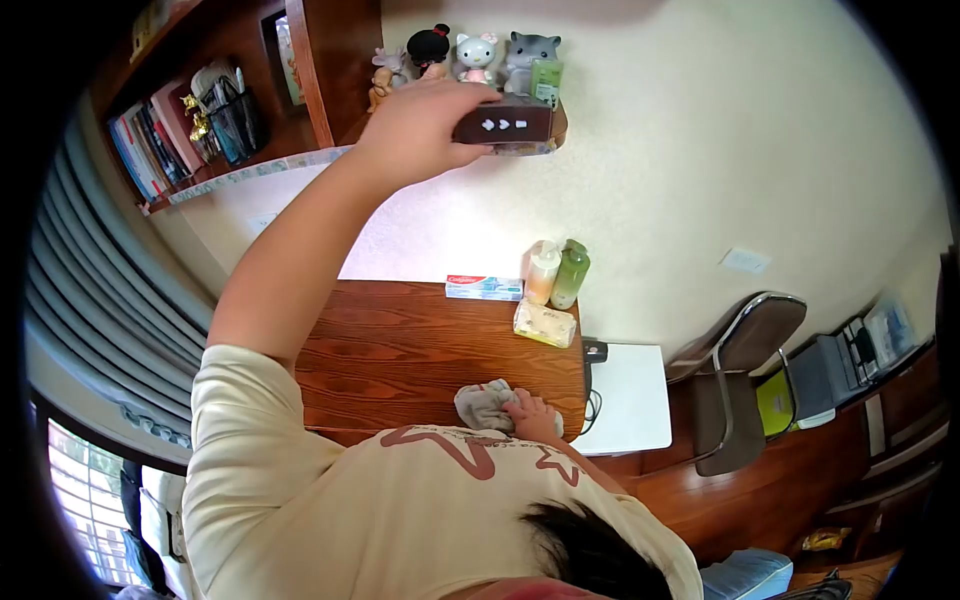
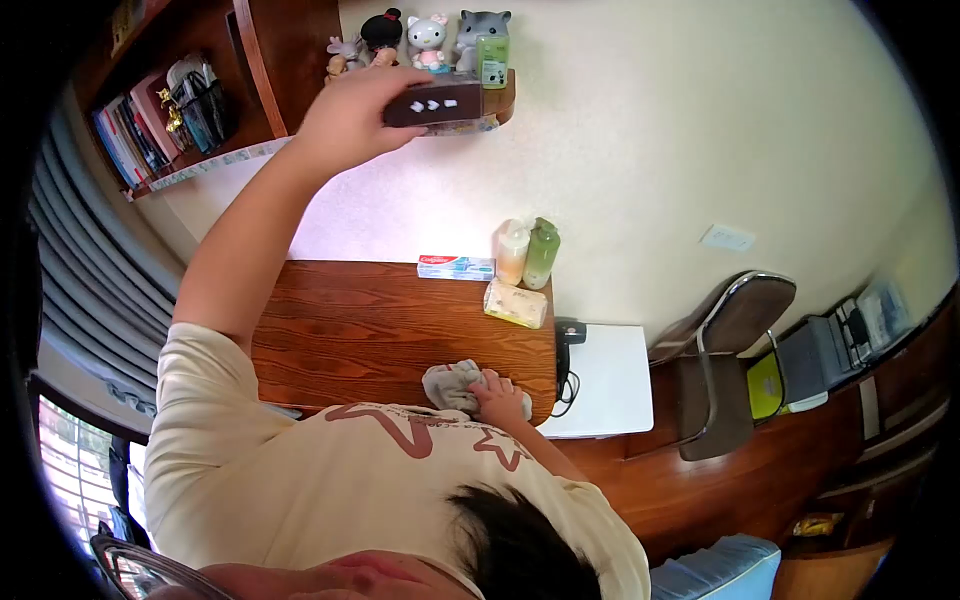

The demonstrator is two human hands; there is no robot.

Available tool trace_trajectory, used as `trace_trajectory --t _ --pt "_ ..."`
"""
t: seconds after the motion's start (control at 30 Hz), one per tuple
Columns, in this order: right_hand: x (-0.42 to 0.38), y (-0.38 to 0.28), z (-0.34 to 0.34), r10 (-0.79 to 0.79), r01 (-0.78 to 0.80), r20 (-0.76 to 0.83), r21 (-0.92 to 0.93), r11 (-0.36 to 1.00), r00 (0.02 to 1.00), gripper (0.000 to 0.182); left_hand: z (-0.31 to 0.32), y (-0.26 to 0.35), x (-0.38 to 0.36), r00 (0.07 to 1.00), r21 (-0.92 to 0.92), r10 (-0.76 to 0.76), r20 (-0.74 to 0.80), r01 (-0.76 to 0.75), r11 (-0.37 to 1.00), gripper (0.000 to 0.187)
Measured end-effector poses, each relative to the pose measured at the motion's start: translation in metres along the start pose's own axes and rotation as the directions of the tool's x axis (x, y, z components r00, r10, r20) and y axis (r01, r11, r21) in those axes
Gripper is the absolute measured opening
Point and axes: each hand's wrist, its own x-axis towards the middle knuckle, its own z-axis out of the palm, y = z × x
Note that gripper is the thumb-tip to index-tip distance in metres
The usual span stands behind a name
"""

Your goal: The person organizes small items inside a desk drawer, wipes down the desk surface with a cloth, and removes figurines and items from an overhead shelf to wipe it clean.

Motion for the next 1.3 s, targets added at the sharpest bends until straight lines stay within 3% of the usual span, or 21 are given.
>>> trace_trajectory --t 0.03,0.07,0.1,0.13,0.17,0.3,0.37,0.43,0.5,0.57,0.63,0.67,0.7,0.77,0.8,0.83,0.9,0.97,1.1,1.23,1.3 --pt "0.000 0.000 0.001 0.009 -0.010 0.008 0.022 1.000 1.000 0.058 -0.002 0.001 -0.009 1.000 0.007 0.002 0.009 -0.002 1.000 0.059" --pt "-0.001 -0.001 0.001 0.000 0.000 0.007 0.030 1.000 1.000 0.058 -0.005 0.000 -0.019 0.982 -0.414 -0.150 -0.119 0.088 0.906 0.054" --pt "-0.003 -0.003 -0.004 -0.018 0.018 -0.017 0.005 1.000 1.000 0.051 -0.010 0.000 -0.028 0.924 -0.762 -0.340 -0.176 0.091 0.641 0.048" --pt "-0.003 -0.004 -0.007 -0.041 0.040 -0.038 -0.023 0.999 0.998 0.045 -0.029 0.008 -0.033 0.897 -0.869 -0.435 -0.074 0.156 0.470 0.042" --pt "-0.001 -0.003 -0.007 -0.062 0.061 -0.034 -0.029 0.998 0.997 0.045 -0.044 0.013 -0.040 0.858 -0.901 -0.513 0.013 0.233 0.367 0.041" --pt "0.000 0.000 0.000 -0.048 0.046 -0.032 -0.040 0.998 0.998 0.044 -0.066 -0.019 -0.080 0.746 -0.893 -0.653 -0.127 0.201 0.403 0.037" --pt "-0.001 0.002 0.002 -0.037 0.035 -0.045 -0.056 0.998 0.998 0.044 -0.081 -0.030 -0.099 0.635 -0.807 -0.690 -0.347 0.174 0.565 0.043" --pt "-0.002 0.005 0.002 -0.098 0.092 -0.077 -0.082 0.992 0.992 0.045 -0.087 -0.065 -0.122 0.529 -0.613 -0.622 -0.578 0.221 0.758 0.049" --pt "0.000 0.002 0.001 -0.068 0.064 -0.053 -0.071 0.995 0.996 0.045 -0.099 -0.076 -0.136 0.535 -0.415 -0.608 -0.586 0.446 0.793 0.053" --pt "0.002 0.003 0.002 -0.035 0.033 -0.028 -0.062 0.998 0.999 0.045 -0.098 -0.090 -0.144 0.687 0.143 -0.399 -0.607 0.588 0.796 0.052" --pt "0.000 0.009 0.006 -0.098 0.094 -0.035 -0.101 0.990 0.995 0.045 -0.085 -0.110 -0.150 0.797 0.321 -0.218 -0.564 0.454 0.831 0.052" --pt "-0.003 0.011 0.005 -0.106 0.102 -0.031 -0.101 0.990 0.994 0.045 -0.082 -0.111 -0.151 0.784 0.150 -0.361 -0.505 0.493 0.857 0.051" --pt "-0.006 0.008 0.000 -0.131 0.127 -0.066 -0.059 0.990 0.989 0.048 -0.078 -0.112 -0.152 0.733 0.091 -0.415 -0.539 0.540 0.837 0.050" --pt "-0.002 0.005 -0.006 -0.202 0.201 -0.089 -0.018 0.979 0.975 0.050 -0.086 -0.104 -0.153 0.517 -0.323 -0.658 -0.548 0.594 0.736 0.048" --pt "-0.001 0.005 -0.007 -0.165 0.164 -0.048 -0.011 0.986 0.985 0.052 -0.089 -0.105 -0.154 0.429 -0.588 -0.734 -0.526 0.440 0.678 0.042" --pt "0.000 0.005 -0.007 -0.123 0.123 -0.006 -0.009 0.992 0.992 0.054 -0.101 -0.089 -0.155 0.371 -0.765 -0.845 -0.384 0.385 0.517 0.038" --pt "0.001 0.004 -0.002 -0.142 0.141 -0.014 -0.043 0.989 0.990 0.051 -0.114 -0.053 -0.155 0.373 -0.923 -0.912 -0.170 0.263 0.280 0.035" --pt "0.005 0.010 0.009 -0.055 0.058 0.031 -0.091 0.994 0.998 0.048 -0.115 -0.030 -0.159 0.443 -0.942 -0.892 -0.088 0.255 0.220 0.033" --pt "0.000 0.001 -0.004 -0.099 0.097 -0.017 -0.068 0.993 0.995 0.045 -0.111 -0.006 -0.172 0.624 -0.978 -0.782 0.003 0.164 0.127 0.033" --pt "-0.002 -0.002 -0.006 -0.079 0.080 0.009 -0.072 0.994 0.997 0.044 -0.109 0.018 -0.177 0.685 -0.992 -0.724 0.083 0.125 0.004 0.030" --pt "-0.001 0.005 0.003 -0.117 0.113 -0.058 -0.072 0.991 0.991 0.044 -0.112 0.029 -0.177 0.719 -0.987 -0.678 0.151 0.079 -0.137 0.030"
